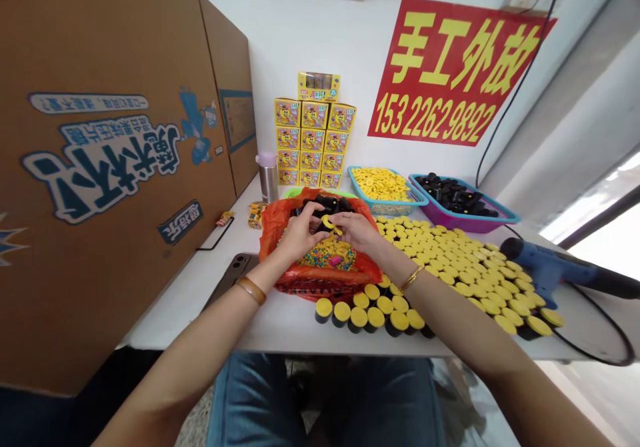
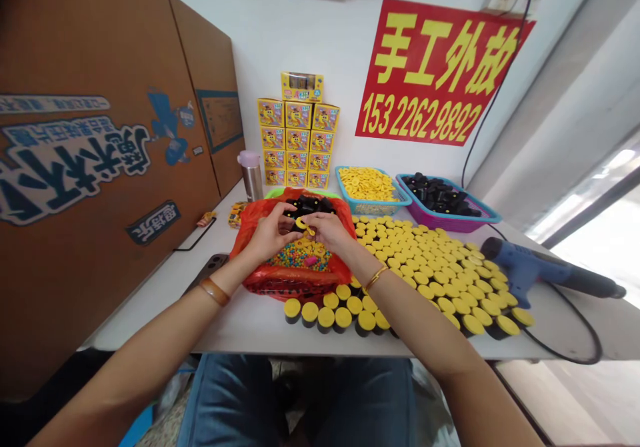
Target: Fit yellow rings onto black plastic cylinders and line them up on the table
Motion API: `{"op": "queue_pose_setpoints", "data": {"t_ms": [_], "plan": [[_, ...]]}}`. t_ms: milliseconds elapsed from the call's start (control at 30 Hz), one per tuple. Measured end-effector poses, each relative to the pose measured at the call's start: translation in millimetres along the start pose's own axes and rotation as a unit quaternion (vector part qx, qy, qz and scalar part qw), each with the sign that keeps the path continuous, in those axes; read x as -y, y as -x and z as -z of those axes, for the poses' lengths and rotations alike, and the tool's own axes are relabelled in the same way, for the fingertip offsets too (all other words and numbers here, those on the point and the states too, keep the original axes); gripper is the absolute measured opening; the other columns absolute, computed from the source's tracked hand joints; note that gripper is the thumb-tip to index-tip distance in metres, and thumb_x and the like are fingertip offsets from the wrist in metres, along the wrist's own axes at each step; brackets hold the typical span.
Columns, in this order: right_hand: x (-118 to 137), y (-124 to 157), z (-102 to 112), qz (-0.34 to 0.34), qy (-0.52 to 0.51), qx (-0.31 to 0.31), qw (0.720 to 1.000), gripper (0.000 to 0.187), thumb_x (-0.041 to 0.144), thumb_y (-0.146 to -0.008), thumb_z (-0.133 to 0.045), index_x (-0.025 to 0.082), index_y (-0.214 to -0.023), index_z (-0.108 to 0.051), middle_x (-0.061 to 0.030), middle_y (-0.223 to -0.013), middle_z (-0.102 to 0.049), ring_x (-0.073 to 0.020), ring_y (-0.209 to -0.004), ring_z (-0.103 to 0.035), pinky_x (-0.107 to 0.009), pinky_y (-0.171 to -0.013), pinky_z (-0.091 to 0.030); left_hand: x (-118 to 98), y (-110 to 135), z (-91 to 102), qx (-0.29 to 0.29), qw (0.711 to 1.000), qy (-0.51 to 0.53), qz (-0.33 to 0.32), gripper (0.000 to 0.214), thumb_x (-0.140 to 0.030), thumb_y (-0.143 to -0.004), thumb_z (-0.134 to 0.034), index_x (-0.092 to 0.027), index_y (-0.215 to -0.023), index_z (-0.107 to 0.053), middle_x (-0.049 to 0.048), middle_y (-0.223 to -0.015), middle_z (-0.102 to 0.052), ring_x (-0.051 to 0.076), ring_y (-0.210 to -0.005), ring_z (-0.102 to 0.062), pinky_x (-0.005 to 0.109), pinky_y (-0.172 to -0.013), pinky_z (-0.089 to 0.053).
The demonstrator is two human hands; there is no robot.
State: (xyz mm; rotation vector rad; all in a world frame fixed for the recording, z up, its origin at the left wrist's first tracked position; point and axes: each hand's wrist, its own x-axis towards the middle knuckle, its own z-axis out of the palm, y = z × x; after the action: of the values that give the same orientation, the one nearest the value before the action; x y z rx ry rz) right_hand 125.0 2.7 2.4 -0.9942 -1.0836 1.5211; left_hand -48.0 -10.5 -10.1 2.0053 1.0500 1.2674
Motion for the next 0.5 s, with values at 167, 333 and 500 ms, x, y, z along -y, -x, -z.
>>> {"op": "queue_pose_setpoints", "data": {"t_ms": [167,333,500], "plan": [[-6.2,3.4,0.6,0.013,-0.005,0.005,1.0,0.033,0.031,-0.051,-0.089,0.015,-0.069,-0.067,0.0025,-0.058,-0.057,-0.0114,-0.056,-0.056,-0.027,-0.055,-0.05,0.7,-0.4,0.9,0.009,0.999,-0.032,-0.035,0.037,-0.023,-0.076,-0.074,-0.022,-0.11,-0.06,-0.0027,-0.075,-0.064,0.012,-0.067,-0.063,0.023,-0.066,-0.049],[-10.2,2.0,0.2,0.023,-0.01,0.014,1.0,0.031,0.034,-0.055,-0.087,0.016,-0.071,-0.067,-0.0005,-0.063,-0.064,-0.0116,-0.057,-0.057,-0.025,-0.053,-0.049,-0.9,-1.2,-0.8,0.008,0.996,-0.067,-0.059,0.012,-0.026,-0.078,-0.071,-0.017,-0.081,-0.064,-0.0016,-0.07,-0.065,0.011,-0.062,-0.056,0.022,-0.059,-0.044],[-12.3,4.1,-3.1,-0.066,0.003,0.036,0.997,0.026,0.041,-0.078,-0.072,0.017,-0.086,-0.067,-0.0046,-0.063,-0.067,-0.0168,-0.057,-0.063,-0.03,-0.055,-0.056,-7.7,0.0,-1.0,0.008,0.997,-0.056,-0.043,0.009,-0.021,-0.077,-0.07,-0.017,-0.084,-0.066,0.001,-0.08,-0.071,0.015,-0.073,-0.065,0.025,-0.068,-0.05]]}}
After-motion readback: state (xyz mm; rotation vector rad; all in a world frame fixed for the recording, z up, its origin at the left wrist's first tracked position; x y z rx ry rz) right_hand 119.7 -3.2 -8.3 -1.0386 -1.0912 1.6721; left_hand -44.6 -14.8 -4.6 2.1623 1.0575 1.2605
